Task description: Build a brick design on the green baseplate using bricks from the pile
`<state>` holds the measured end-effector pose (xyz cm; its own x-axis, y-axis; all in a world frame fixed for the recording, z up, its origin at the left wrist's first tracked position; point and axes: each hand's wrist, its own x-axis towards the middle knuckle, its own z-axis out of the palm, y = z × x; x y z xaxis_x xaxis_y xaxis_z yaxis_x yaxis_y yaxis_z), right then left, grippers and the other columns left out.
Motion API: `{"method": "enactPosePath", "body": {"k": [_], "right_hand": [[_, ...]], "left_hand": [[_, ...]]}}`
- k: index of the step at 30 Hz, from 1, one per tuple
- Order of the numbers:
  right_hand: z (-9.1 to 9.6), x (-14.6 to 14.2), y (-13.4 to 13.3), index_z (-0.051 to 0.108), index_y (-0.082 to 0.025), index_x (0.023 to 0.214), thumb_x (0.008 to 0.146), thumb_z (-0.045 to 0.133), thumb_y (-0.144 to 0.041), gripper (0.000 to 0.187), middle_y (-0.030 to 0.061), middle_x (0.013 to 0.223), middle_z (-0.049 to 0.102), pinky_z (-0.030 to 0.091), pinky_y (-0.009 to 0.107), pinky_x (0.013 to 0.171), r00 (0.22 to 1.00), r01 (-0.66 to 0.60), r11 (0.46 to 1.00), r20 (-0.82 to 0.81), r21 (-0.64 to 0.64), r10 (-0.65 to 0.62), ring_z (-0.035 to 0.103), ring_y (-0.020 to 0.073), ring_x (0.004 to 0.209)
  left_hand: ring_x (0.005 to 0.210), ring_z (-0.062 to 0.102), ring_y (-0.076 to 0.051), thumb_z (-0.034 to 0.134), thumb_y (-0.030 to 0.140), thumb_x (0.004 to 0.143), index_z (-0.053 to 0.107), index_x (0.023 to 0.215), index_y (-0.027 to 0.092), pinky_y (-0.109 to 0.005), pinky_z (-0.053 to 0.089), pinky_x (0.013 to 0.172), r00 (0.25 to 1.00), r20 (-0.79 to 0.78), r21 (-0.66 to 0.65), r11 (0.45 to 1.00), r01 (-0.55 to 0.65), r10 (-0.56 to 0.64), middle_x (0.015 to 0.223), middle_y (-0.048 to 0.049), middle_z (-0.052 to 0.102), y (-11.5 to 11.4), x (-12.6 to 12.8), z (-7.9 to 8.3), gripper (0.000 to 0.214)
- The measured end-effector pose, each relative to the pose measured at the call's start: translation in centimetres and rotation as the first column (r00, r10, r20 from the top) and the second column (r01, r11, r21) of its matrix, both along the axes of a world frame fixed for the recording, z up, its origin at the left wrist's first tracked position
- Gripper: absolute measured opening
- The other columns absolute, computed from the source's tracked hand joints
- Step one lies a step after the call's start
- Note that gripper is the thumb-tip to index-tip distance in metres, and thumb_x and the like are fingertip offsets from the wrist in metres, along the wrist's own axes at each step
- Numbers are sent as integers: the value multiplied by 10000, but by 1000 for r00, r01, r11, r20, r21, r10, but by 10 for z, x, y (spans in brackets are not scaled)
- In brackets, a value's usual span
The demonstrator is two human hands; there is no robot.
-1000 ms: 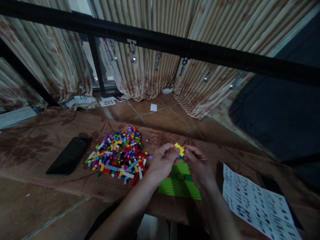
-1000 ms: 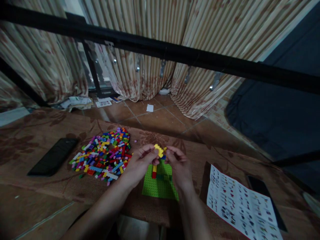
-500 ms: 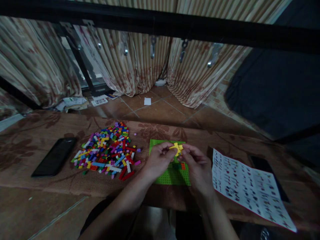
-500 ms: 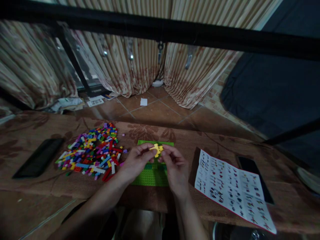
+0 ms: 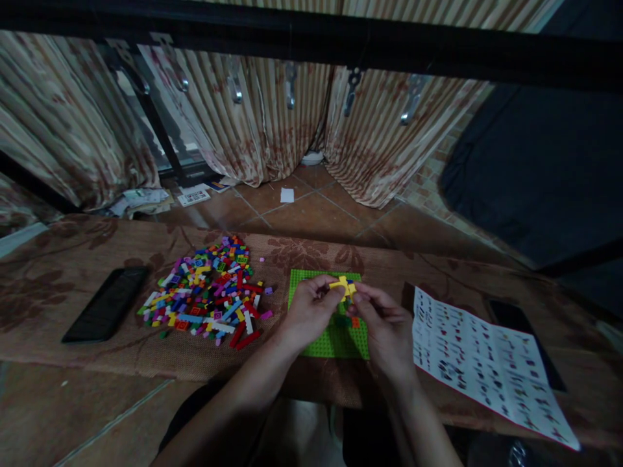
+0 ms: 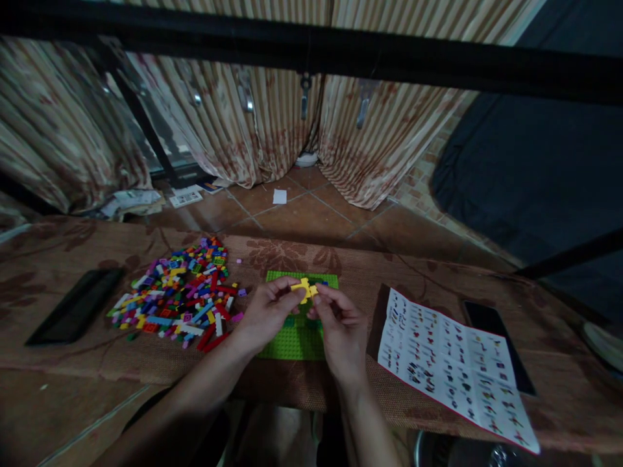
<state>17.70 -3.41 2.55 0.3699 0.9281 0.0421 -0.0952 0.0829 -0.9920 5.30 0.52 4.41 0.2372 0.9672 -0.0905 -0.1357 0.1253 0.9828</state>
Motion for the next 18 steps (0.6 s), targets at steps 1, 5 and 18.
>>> {"method": "enactPosePath", "body": {"k": [1, 5, 18], "right_hand": [[0, -1, 0, 748, -237, 965, 767, 738, -324, 216, -8, 763, 697, 510, 272, 621, 1000, 5, 1000, 6, 0, -5, 603, 113, 619], [1, -4, -1, 750, -232, 953, 757, 745, -327, 218, 0, 763, 708, 525, 292, 626, 999, 21, 1000, 33, 11, -21, 613, 130, 634], [-2, -5, 2, 749, -229, 962, 745, 758, -308, 232, -13, 723, 691, 494, 280, 628, 995, 24, 999, -99, 24, -21, 599, 115, 605]], "left_hand": [[587, 488, -92, 632, 338, 768, 648, 786, 122, -213, 377, 547, 1000, -9, 7, 1000, 2, -2, 668, 5, 586, 0, 0, -1, 217], [592, 492, -94, 639, 362, 769, 646, 774, 128, -215, 389, 552, 999, -37, 28, 1000, -13, 14, 669, 4, 589, 1, -2, -5, 234], [597, 522, -83, 677, 355, 753, 653, 791, 121, -200, 435, 574, 997, 78, -49, 999, 22, -18, 673, 8, 603, -2, 0, 4, 238]]}}
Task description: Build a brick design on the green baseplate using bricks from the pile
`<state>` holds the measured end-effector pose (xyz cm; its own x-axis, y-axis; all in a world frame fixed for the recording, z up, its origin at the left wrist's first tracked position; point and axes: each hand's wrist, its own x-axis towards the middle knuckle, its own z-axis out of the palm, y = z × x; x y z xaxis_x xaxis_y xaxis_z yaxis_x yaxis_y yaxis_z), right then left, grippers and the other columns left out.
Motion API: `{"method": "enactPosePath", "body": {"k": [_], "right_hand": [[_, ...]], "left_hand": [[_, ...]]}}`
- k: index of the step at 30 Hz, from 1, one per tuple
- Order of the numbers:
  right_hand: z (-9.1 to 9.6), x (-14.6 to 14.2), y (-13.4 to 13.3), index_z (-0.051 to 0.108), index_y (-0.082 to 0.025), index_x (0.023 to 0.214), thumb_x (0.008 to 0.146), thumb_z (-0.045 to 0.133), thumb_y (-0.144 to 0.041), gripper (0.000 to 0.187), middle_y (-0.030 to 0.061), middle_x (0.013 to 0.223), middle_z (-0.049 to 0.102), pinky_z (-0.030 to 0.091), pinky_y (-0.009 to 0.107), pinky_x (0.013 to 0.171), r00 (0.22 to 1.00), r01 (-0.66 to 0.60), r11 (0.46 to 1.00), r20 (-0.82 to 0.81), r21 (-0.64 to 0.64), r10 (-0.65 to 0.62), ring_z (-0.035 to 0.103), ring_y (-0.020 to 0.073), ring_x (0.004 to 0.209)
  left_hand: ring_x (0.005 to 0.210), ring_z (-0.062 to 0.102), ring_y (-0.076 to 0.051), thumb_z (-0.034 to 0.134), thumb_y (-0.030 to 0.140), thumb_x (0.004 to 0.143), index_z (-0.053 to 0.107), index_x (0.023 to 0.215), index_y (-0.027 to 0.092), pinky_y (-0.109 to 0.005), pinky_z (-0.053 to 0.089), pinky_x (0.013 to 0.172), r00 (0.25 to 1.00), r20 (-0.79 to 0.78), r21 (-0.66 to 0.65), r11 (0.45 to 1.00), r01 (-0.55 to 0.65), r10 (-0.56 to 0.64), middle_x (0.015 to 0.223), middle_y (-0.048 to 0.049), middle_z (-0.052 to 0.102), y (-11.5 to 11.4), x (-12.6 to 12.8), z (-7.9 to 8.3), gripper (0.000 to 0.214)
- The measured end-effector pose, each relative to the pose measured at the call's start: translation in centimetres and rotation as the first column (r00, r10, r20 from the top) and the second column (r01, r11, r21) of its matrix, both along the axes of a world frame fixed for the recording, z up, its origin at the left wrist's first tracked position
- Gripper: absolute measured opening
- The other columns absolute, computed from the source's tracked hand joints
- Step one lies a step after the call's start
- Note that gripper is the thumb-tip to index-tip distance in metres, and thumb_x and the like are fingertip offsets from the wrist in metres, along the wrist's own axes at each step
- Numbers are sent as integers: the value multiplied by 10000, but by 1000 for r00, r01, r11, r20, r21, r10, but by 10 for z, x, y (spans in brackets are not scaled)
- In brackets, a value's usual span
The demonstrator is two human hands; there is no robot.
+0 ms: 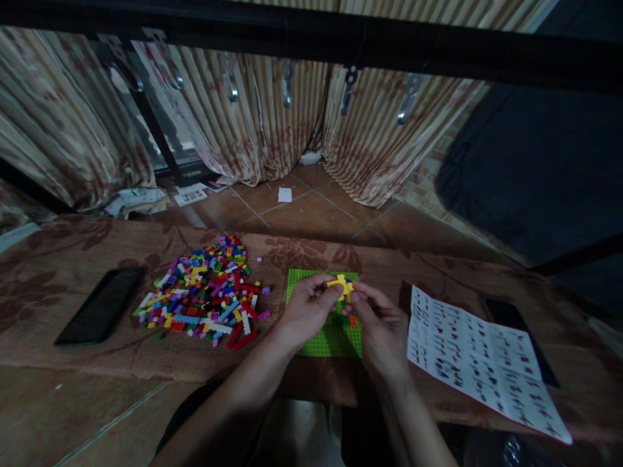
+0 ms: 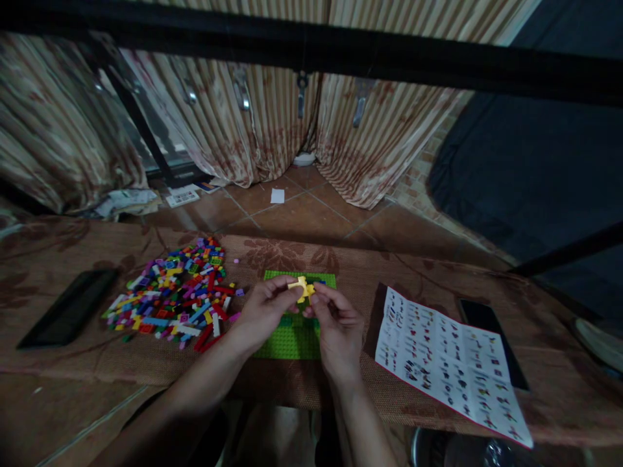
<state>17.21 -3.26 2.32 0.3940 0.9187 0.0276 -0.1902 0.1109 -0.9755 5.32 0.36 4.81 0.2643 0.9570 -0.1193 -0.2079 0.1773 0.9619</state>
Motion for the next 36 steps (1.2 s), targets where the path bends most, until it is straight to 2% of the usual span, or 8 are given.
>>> {"method": "enactPosePath", "body": {"k": [5, 10, 14, 18, 22, 27, 36], "right_hand": [[-2, 1, 1, 743, -230, 987, 755, 753, -312, 247, -8, 728, 692, 500, 297, 659, 999, 2, 1000, -39, 5, -2, 607, 123, 624], [-2, 3, 2, 750, -239, 964, 744, 757, -317, 234, -6, 736, 700, 506, 296, 654, 1000, 27, 1000, -1, 10, -27, 604, 120, 617], [-2, 5, 2, 758, -230, 946, 716, 773, -339, 255, 13, 775, 724, 516, 307, 652, 997, 71, 997, 31, -28, -71, 612, 131, 630], [-3, 6, 4, 765, -229, 925, 682, 801, -333, 267, 22, 811, 740, 520, 316, 687, 995, 88, 995, -37, -54, -91, 632, 140, 674], [-2, 5, 5, 770, -230, 893, 646, 824, -320, 269, 29, 848, 753, 530, 344, 755, 991, 98, 993, -86, -72, -104, 660, 158, 738], [-4, 5, 4, 773, -226, 881, 654, 820, -336, 256, 37, 859, 758, 533, 358, 766, 994, 106, 992, -26, -70, -108, 671, 172, 758], [-8, 1, 3, 775, -237, 861, 668, 814, -314, 212, 26, 843, 763, 528, 365, 769, 994, 109, 994, 11, -33, -108, 674, 176, 758]], "left_hand": [[602, 512, -90, 672, 361, 755, 637, 740, 132, -206, 421, 579, 1000, -26, 15, 1000, 0, 0, 657, 14, 577, 0, 1, -2, 232], [597, 501, -91, 648, 343, 769, 624, 715, 143, -209, 397, 581, 998, -47, 52, 998, 42, -39, 645, 18, 577, -1, 3, -3, 209], [569, 453, -88, 609, 325, 796, 621, 701, 151, -212, 342, 554, 984, -171, 134, 989, 70, -47, 606, 32, 531, -1, 2, -6, 199], [625, 487, -104, 590, 320, 805, 633, 746, 153, -218, 365, 592, 965, -256, 184, 977, 104, -55, 674, 17, 567, -1, 2, -10, 183], [612, 471, -102, 572, 326, 818, 624, 751, 155, -219, 360, 579, 952, -297, 195, 972, 128, -66, 667, 23, 549, -1, 2, -11, 191], [582, 459, -102, 556, 314, 822, 633, 751, 163, -221, 342, 559, 923, -379, 217, 963, 157, -65, 637, 29, 532, 0, -1, -9, 183], [546, 407, -94, 518, 303, 824, 588, 677, 162, -227, 300, 522, 914, -399, 214, 962, 167, -70, 595, 37, 480, -2, -3, -6, 216]]}}
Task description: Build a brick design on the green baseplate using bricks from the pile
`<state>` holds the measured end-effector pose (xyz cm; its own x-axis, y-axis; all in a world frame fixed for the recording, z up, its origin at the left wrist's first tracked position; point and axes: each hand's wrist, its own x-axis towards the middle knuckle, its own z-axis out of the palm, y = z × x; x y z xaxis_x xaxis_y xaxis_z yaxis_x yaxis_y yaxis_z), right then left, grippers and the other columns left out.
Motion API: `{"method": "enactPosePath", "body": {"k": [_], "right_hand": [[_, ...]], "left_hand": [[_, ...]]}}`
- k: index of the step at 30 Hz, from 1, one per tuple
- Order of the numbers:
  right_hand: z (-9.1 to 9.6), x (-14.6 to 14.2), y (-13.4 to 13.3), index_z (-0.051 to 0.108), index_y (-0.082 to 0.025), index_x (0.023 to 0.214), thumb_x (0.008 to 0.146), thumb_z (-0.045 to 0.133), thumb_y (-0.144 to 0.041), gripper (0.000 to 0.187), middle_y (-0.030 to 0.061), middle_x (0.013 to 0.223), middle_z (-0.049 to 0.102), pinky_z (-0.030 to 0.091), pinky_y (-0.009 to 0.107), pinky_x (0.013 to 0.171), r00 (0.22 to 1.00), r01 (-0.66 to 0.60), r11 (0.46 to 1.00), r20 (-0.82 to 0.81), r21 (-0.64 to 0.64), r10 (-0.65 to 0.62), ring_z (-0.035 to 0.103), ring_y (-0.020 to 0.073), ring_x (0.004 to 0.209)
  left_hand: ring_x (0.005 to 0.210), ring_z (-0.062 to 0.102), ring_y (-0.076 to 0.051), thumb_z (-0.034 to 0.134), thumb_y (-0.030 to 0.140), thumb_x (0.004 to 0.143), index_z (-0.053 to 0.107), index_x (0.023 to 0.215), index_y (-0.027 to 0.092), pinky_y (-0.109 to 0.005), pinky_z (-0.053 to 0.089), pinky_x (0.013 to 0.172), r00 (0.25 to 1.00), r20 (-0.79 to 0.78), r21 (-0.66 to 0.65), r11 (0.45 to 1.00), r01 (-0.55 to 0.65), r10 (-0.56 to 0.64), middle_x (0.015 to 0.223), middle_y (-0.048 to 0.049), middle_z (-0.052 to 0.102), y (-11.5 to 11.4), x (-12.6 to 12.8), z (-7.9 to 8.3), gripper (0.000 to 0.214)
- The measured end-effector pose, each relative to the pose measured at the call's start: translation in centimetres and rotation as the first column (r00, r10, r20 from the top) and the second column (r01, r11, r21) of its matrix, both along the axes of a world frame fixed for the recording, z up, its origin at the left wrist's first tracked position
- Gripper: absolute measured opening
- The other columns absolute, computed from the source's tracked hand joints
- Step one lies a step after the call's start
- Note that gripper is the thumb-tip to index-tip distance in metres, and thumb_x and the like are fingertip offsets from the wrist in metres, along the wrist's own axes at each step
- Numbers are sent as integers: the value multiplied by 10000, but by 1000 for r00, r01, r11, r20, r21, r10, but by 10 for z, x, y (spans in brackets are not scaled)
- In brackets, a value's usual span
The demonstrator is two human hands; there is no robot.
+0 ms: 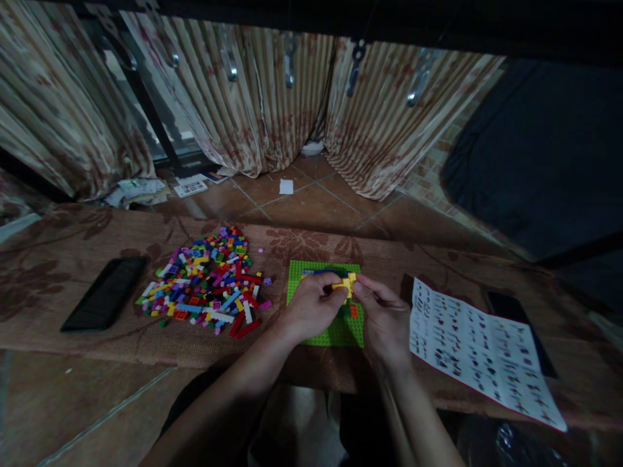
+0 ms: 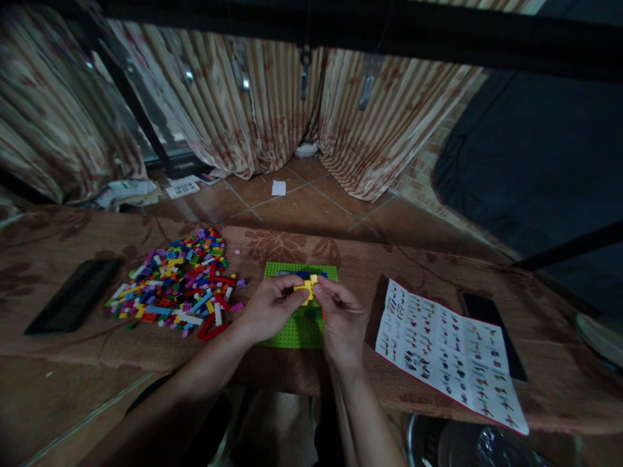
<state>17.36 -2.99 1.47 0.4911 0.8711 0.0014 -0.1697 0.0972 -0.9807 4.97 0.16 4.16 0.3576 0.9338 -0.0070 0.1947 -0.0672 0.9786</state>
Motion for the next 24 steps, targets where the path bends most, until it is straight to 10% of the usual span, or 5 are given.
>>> {"method": "enactPosePath", "body": {"k": [14, 24], "right_hand": [[2, -1, 2, 772, -232, 908, 713, 778, -345, 225, 31, 911, 764, 513, 356, 815, 998, -32, 999, 48, -24, 33, 676, 180, 831], [-2, -2, 3, 727, -214, 1046, 781, 715, -419, 335, 62, 1006, 745, 524, 349, 768, 997, -83, 996, -14, -26, 82, 673, 171, 789]], "left_hand": [[547, 412, -81, 554, 287, 817, 556, 663, 163, -215, 301, 528, 995, 101, -17, 1000, -25, 26, 593, 47, 468, 3, 3, -7, 198], [610, 599, -94, 637, 281, 767, 586, 751, 138, -223, 444, 636, 893, 419, -378, 926, 8, 164, 724, -16, 653, 5, -1, -2, 153]]}}
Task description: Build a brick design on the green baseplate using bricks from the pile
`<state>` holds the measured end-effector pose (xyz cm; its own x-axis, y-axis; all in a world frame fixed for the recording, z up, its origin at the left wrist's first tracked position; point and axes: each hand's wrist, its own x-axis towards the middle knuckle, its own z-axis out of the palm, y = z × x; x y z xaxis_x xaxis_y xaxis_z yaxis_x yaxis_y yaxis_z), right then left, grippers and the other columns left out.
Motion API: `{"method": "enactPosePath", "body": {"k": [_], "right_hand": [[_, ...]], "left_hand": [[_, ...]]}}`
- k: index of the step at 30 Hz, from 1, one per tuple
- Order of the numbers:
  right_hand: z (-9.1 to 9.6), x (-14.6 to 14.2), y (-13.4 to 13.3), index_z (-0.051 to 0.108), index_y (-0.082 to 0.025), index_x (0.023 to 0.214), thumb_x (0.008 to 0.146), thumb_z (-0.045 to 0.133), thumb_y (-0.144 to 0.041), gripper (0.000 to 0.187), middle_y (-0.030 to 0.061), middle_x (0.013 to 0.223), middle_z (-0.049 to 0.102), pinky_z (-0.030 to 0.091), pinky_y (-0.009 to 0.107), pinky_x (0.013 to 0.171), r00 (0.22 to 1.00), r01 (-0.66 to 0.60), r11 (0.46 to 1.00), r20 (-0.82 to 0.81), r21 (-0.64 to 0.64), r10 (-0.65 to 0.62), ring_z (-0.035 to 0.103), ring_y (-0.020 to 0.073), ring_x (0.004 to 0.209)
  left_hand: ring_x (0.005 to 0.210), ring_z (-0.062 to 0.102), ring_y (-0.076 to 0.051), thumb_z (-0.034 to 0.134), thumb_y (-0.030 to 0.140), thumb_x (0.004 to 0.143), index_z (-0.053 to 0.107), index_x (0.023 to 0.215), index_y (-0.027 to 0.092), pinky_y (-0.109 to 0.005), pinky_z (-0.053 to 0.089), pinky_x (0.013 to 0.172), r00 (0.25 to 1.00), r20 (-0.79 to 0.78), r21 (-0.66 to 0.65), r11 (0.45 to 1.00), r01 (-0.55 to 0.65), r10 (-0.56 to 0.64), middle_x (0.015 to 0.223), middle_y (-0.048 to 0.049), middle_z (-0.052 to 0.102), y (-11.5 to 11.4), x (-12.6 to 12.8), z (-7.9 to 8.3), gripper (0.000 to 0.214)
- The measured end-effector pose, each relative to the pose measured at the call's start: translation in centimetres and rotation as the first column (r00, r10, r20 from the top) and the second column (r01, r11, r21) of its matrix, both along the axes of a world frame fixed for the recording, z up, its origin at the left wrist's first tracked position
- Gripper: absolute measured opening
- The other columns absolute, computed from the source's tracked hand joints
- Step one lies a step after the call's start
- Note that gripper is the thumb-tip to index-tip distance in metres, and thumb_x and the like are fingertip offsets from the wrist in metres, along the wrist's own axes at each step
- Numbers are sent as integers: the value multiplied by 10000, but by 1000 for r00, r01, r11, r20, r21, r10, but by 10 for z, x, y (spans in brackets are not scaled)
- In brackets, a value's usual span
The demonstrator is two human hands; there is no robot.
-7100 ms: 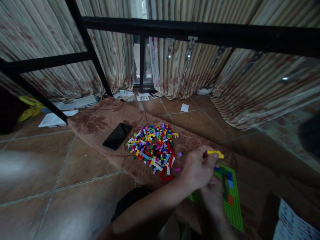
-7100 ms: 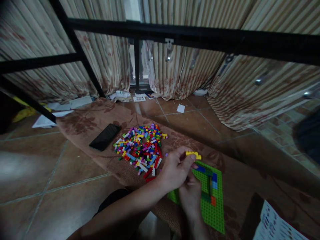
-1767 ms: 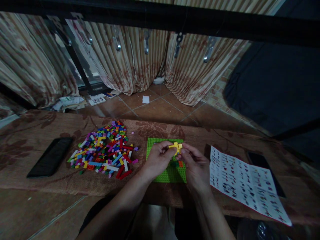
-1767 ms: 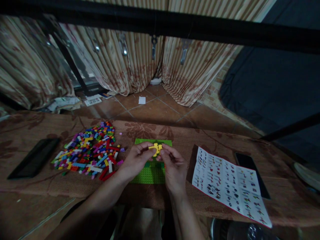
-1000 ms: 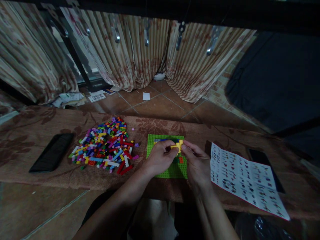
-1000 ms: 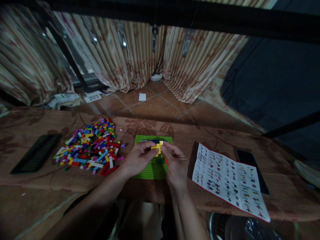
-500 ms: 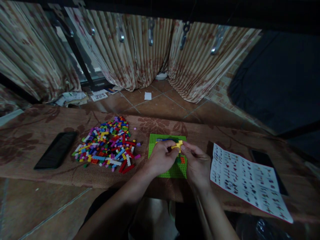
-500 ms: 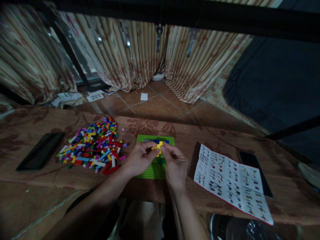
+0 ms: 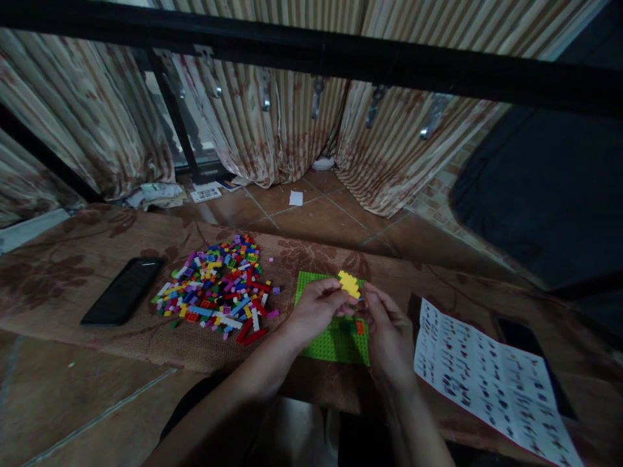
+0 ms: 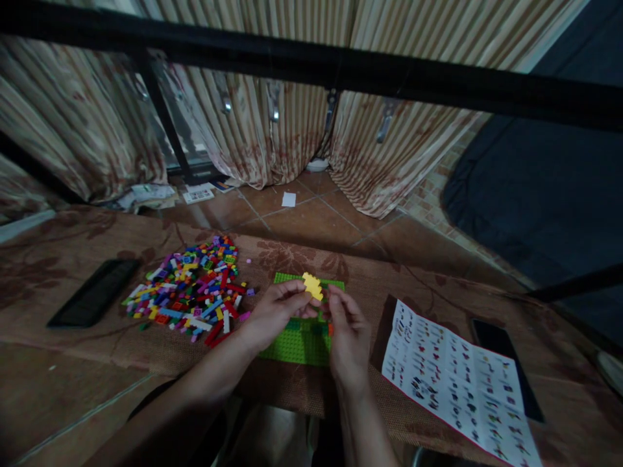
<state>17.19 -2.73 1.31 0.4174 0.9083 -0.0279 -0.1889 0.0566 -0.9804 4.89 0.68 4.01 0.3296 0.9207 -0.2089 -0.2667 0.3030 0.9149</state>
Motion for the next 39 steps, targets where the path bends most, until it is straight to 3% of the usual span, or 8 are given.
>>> {"method": "enactPosePath", "body": {"k": [6, 11, 14, 17, 22, 26, 33, 39], "right_hand": [[-1, -2, 0, 723, -201, 1002, 743, 746, -392, 323, 38, 894, 742, 534, 352, 748, 984, -39, 999, 175, 1, 38, 671, 170, 738], [2, -1, 1, 739, -217, 947, 766, 728, -349, 225, 41, 966, 731, 516, 358, 838, 945, -20, 994, 328, 107, -17, 665, 189, 890], [3, -1, 1, 742, -230, 940, 777, 721, -334, 194, 30, 953, 732, 510, 358, 857, 942, -36, 993, 337, 114, -5, 666, 186, 907], [2, -1, 1, 741, -234, 945, 783, 717, -327, 188, 28, 951, 734, 515, 352, 843, 941, -42, 993, 338, 111, 2, 669, 181, 890], [2, -3, 1, 737, -223, 946, 782, 716, -314, 189, 34, 944, 731, 530, 340, 805, 942, -48, 991, 334, 123, 5, 670, 177, 855], [2, -4, 0, 729, -212, 954, 776, 716, -317, 207, 47, 949, 730, 537, 353, 810, 943, -62, 992, 333, 113, 21, 673, 187, 861], [-6, -3, 2, 679, -225, 1107, 762, 735, -307, 359, 60, 1001, 715, 549, 352, 790, 924, -62, 987, 383, 145, 2, 671, 187, 872], [-3, -5, 3, 730, -248, 1010, 817, 680, -277, 201, 54, 1068, 703, 528, 380, 885, 844, -89, 957, 531, 276, -75, 659, 203, 989]], "left_hand": [[645, 570, -93, 606, 166, 776, 581, 809, 148, -211, 441, 656, 999, 35, 124, 992, 15, -19, 702, 17, 613, -2, 2, -7, 45], [800, 596, -129, 557, 64, 761, 607, 1009, 167, -239, 458, 746, 993, -120, 253, 967, 10, 21, 863, -8, 650, 1, -5, -11, 274], [864, 602, -140, 591, 77, 759, 611, 1040, 168, -251, 464, 792, 992, -120, 271, 962, 1, 33, 936, -22, 653, 1, -9, -6, 296], [832, 607, -128, 644, 107, 744, 625, 1006, 166, -238, 465, 769, 998, -49, 190, 981, -26, 36, 899, -16, 653, -1, -10, 1, 269], [818, 630, -124, 715, 290, 766, 660, 933, 170, -258, 479, 771, 992, 114, -99, 994, -41, 53, 864, -15, 661, -2, -12, 6, 213], [814, 638, -121, 774, 320, 717, 672, 907, 160, -273, 470, 810, 985, 161, -155, 987, -30, 55, 860, -16, 666, 1, -14, 1, 269], [903, 615, -152, 750, 240, 717, 655, 1001, 148, -281, 458, 860, 990, 115, 111, 989, -94, 82, 938, -43, 677, -1, -15, 4, 313], [900, 612, -165, 680, 178, 755, 607, 1015, 136, -287, 479, 849, 998, 28, 259, 964, -57, 52, 939, -56, 649, -5, -13, 6, 274]]}}
